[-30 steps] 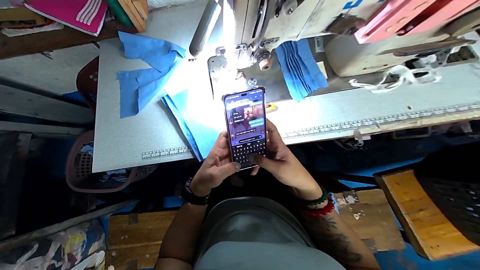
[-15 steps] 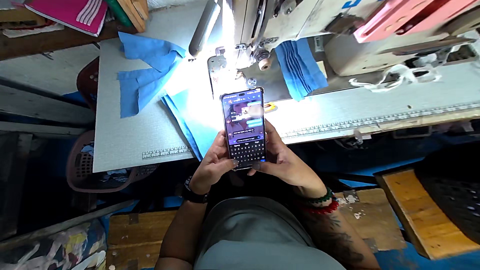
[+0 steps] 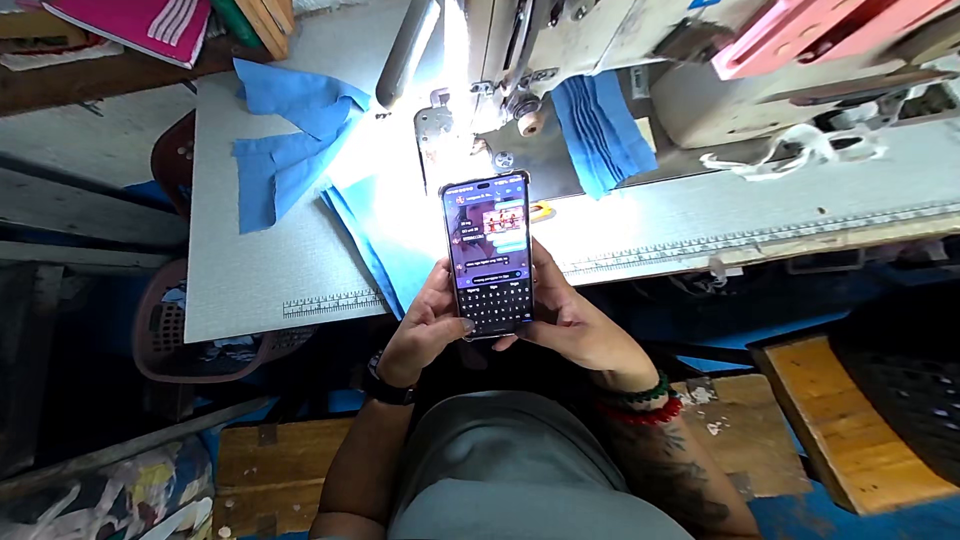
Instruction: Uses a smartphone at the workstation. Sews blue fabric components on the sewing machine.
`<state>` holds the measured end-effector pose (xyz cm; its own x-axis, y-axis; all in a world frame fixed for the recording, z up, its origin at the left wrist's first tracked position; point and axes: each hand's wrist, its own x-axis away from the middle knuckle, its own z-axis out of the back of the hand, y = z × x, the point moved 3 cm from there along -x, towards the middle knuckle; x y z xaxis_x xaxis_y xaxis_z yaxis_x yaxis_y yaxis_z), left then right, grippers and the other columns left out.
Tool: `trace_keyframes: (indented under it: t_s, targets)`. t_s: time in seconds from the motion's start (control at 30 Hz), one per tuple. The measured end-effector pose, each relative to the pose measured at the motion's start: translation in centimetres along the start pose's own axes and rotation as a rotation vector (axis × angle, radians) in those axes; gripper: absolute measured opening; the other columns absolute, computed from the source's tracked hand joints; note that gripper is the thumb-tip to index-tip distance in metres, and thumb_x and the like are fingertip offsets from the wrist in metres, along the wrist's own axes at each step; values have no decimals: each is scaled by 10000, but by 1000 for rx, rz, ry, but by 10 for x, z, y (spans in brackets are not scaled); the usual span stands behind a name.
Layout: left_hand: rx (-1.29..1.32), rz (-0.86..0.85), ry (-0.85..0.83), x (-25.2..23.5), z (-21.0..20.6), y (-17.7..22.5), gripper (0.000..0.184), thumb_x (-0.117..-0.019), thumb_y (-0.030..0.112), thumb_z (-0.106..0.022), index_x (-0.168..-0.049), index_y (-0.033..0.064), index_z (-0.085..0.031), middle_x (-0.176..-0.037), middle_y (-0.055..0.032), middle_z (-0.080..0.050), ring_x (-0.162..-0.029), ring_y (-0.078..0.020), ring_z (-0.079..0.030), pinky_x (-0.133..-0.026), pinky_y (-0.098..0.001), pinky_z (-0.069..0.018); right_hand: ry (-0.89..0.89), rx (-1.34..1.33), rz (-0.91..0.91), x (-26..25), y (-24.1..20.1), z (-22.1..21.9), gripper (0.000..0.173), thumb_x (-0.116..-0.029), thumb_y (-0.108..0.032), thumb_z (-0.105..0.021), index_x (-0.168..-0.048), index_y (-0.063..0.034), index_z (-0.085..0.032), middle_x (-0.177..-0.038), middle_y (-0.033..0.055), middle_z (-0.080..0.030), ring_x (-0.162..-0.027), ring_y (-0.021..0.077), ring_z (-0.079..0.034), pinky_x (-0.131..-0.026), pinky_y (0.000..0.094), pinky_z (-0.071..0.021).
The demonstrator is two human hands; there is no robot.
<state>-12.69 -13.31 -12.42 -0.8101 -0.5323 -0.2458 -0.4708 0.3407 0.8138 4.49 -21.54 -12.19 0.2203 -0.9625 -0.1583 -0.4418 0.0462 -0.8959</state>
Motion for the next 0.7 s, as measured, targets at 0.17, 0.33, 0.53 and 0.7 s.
trace_keyframes:
  t_s: [0.17,0.33,0.53,0.7]
  targets:
    - [-40,6,0,1,-1,1,656,-903,-66,-487,-1509,154,-366,-1346,-16,-629,-1178,-125,-641,-1022,-375,-531,45,9,8,-1,2,0,809,-999,-22,-564,-1622,-301,-130,-1409,76,-583,-1124,238,-699,-794,362,-660]
    - [-63,15,3,1,-3,2,659,-901,-64,-482,-1509,149,-347,-1326,-19,-638,-1159,-126,-651,-1006,-371,-541,123,-8,10,-3,4,-1,624,-1066,-85,-487,-1592,-305,-234,-1326,75,-638,-1017,215,-735,-717,330,-663]
    - [-126,7,39,1,0,0,622,-922,-93,-458,-1501,108,-354,-1312,-36,-640,-1158,-131,-650,-1013,-385,-540,66,-13,8,-2,4,0,741,-1012,-27,-527,-1607,-307,-186,-1388,74,-598,-1092,238,-710,-770,368,-663]
    - [-126,-12,105,-1,0,-2,522,-973,-54,-439,-1460,132,-407,-1281,-19,-652,-1137,-123,-656,-1004,-382,-543,53,22,4,-3,5,-1,906,-938,-23,-671,-1616,-314,-147,-1414,80,-572,-1122,245,-692,-795,354,-656]
